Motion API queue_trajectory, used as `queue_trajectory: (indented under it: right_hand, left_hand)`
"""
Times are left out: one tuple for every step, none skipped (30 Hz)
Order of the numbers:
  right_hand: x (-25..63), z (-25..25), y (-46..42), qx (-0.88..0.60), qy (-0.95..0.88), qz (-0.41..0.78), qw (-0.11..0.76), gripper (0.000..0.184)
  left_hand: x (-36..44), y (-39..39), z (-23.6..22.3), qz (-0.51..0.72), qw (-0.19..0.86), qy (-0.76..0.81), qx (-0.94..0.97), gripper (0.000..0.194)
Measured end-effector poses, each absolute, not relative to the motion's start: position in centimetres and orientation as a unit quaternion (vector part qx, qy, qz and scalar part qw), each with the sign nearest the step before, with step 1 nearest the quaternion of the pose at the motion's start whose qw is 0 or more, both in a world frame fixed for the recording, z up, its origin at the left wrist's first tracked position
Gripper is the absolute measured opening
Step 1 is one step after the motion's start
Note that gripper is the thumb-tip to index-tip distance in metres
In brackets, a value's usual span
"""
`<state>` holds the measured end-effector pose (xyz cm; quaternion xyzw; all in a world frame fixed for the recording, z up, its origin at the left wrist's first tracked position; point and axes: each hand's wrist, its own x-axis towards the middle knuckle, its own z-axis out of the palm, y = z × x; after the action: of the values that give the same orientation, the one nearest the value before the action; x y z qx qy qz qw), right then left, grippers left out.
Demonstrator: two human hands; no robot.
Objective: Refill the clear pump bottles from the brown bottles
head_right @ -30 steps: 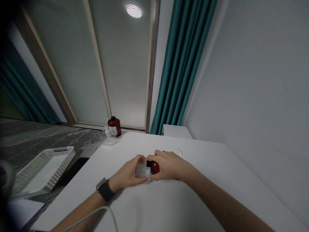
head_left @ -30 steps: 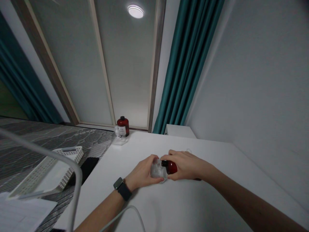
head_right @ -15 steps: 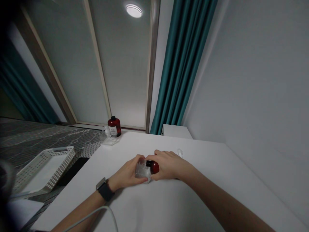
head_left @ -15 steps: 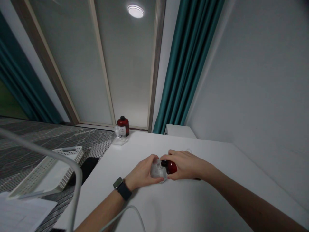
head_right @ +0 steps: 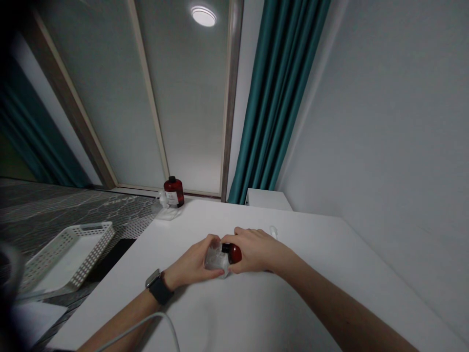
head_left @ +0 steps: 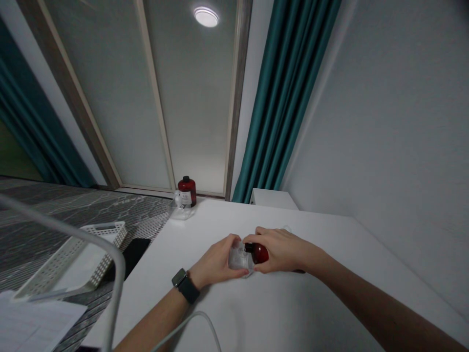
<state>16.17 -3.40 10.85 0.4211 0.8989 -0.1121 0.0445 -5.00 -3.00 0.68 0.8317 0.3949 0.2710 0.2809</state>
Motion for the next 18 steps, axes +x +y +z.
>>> queue_trajectory:
  right_hand:
    - [16.16,10.83,-3.40,0.422,0.899,-0.111,0.043,0.047]
    - [16.16,10.81,-3.40,0.422,0.899,-0.110,0.042,0.046]
    - [16.17,10.80,-3.40,0.421,0.899,-0.110,0.042,0.046]
    - [16.17,10.79,-3.41,0.421,0.900,-0.110,0.041,0.045]
    - [16.17,10.78,-3.41,0.420,0.900,-0.111,0.041,0.045]
    - [16.17,10.79,-3.42,0.420,0.900,-0.111,0.039,0.045]
    - [16.16,10.80,-3.43,0.419,0.900,-0.111,0.039,0.045]
    - [16.16,10.82,-3.45,0.418,0.901,-0.111,0.039,0.044]
    - [16.15,10.85,-3.46,0.418,0.901,-0.111,0.039,0.044]
    - [16.14,10.88,-3.47,0.418,0.901,-0.111,0.040,0.043]
    - [16.12,10.91,-3.49,0.418,0.901,-0.111,0.040,0.043]
    - [16.11,10.93,-3.50,0.419,0.900,-0.111,0.040,0.042]
    - [16.10,10.95,-3.50,0.419,0.900,-0.111,0.040,0.042]
    - [16.09,10.95,-3.51,0.420,0.900,-0.111,0.040,0.042]
    - [16.09,10.94,-3.51,0.420,0.900,-0.110,0.041,0.042]
    - [16.09,10.91,-3.51,0.421,0.900,-0.109,0.043,0.043]
    - [16.09,10.89,-3.50,0.421,0.900,-0.106,0.045,0.043]
    - [16.09,10.86,-3.50,0.421,0.900,-0.105,0.045,0.044]
  left_hand:
    - [-5.00,-3.00,0.70,0.271,0.280,0.394,0.832,0.056]
    - [-5.01,-3.00,0.71,0.270,0.280,0.394,0.833,0.056]
    - [-5.01,-3.01,0.72,0.268,0.280,0.394,0.833,0.056]
    - [-5.01,-3.00,0.73,0.266,0.280,0.394,0.834,0.056]
    - [-5.01,-3.00,0.73,0.266,0.280,0.395,0.834,0.055]
    - [-5.01,-3.00,0.71,0.265,0.279,0.396,0.834,0.055]
    - [-5.01,-2.99,0.69,0.266,0.278,0.397,0.834,0.055]
    - [-5.01,-2.99,0.66,0.267,0.277,0.397,0.833,0.055]
    - [-5.01,-2.99,0.64,0.268,0.276,0.398,0.833,0.055]
    - [-5.01,-2.99,0.62,0.270,0.276,0.398,0.832,0.055]
    - [-5.01,-2.99,0.61,0.271,0.276,0.398,0.832,0.055]
    - [-5.01,-2.99,0.61,0.271,0.277,0.398,0.832,0.055]
    - [-5.01,-2.99,0.62,0.270,0.279,0.397,0.831,0.056]
    - [-5.01,-2.99,0.63,0.269,0.281,0.397,0.832,0.055]
    - [-5.01,-2.99,0.63,0.267,0.282,0.396,0.832,0.055]
    - [-5.01,-2.99,0.63,0.266,0.283,0.396,0.832,0.055]
    - [-5.01,-2.98,0.61,0.266,0.283,0.396,0.832,0.056]
    - [-5.02,-2.97,0.58,0.266,0.282,0.396,0.832,0.056]
